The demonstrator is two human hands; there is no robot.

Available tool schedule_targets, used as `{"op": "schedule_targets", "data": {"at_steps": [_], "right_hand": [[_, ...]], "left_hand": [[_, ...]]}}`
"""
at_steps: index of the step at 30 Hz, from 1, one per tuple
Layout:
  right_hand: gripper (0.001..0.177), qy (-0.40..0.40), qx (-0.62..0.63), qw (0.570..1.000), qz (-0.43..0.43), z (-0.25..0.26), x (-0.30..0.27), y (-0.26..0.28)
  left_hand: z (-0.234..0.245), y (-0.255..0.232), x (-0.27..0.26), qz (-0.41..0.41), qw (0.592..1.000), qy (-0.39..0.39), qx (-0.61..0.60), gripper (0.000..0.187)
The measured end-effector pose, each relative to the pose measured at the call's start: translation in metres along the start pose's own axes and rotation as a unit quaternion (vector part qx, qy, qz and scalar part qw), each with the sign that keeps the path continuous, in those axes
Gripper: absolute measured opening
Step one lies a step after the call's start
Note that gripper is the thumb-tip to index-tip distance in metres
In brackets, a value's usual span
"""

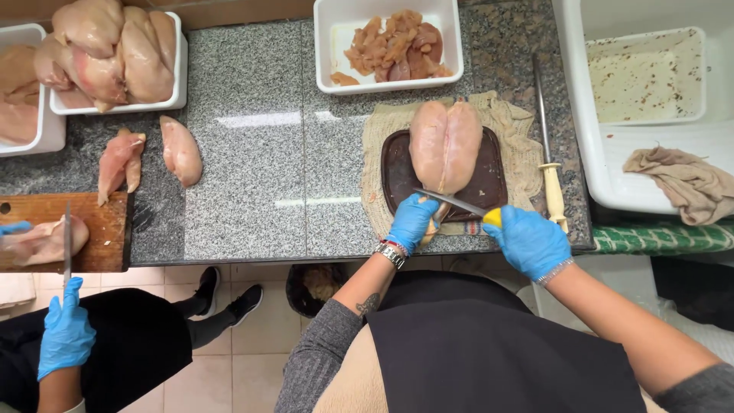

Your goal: Cutting and trimming raw chicken breasts on a cutting board in a commercial kitchen prep area.

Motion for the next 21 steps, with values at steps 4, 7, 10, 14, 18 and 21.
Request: {"op": "schedule_targets", "data": {"at_steps": [4, 7, 10, 14, 18, 21], "right_hand": [[0.044, -0.001, 0.044, 0.999, 0.000, -0.020, 0.037, 0.031], [0.043, 0.006, 0.066, 0.998, -0.015, -0.012, 0.041, 0.027], [0.044, 0.043, 0.085, 0.994, -0.054, -0.027, 0.029, -0.001], [0.045, 0.087, 0.068, 0.993, -0.037, -0.044, 0.042, 0.015], [0.050, 0.120, 0.092, 0.988, -0.036, -0.047, 0.053, 0.014], [0.052, 0.167, 0.097, 0.981, -0.032, -0.046, 0.032, -0.008]], "left_hand": [[-0.016, -0.059, -0.046, 0.052, 0.998, -0.012, 0.037, 0.017], [-0.001, -0.046, -0.033, 0.032, 0.999, -0.030, 0.018, 0.019], [0.018, -0.043, -0.025, 0.002, 0.998, -0.060, 0.018, 0.023], [0.005, -0.072, -0.070, 0.021, 0.993, -0.049, 0.101, 0.025], [0.020, -0.078, -0.066, -0.047, 0.983, -0.097, 0.149, 0.030], [0.036, -0.082, -0.071, -0.062, 0.976, -0.138, 0.155, 0.033]]}}
Point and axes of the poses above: each hand's wrist, its own x-axis towards the middle knuckle, its own z-axis out of the back of the hand, y = z × x, the point moved 9 cm from there along x, towards the middle knuckle, and after that the axes turned 11 degrees about -y, right-handed, at the moved point
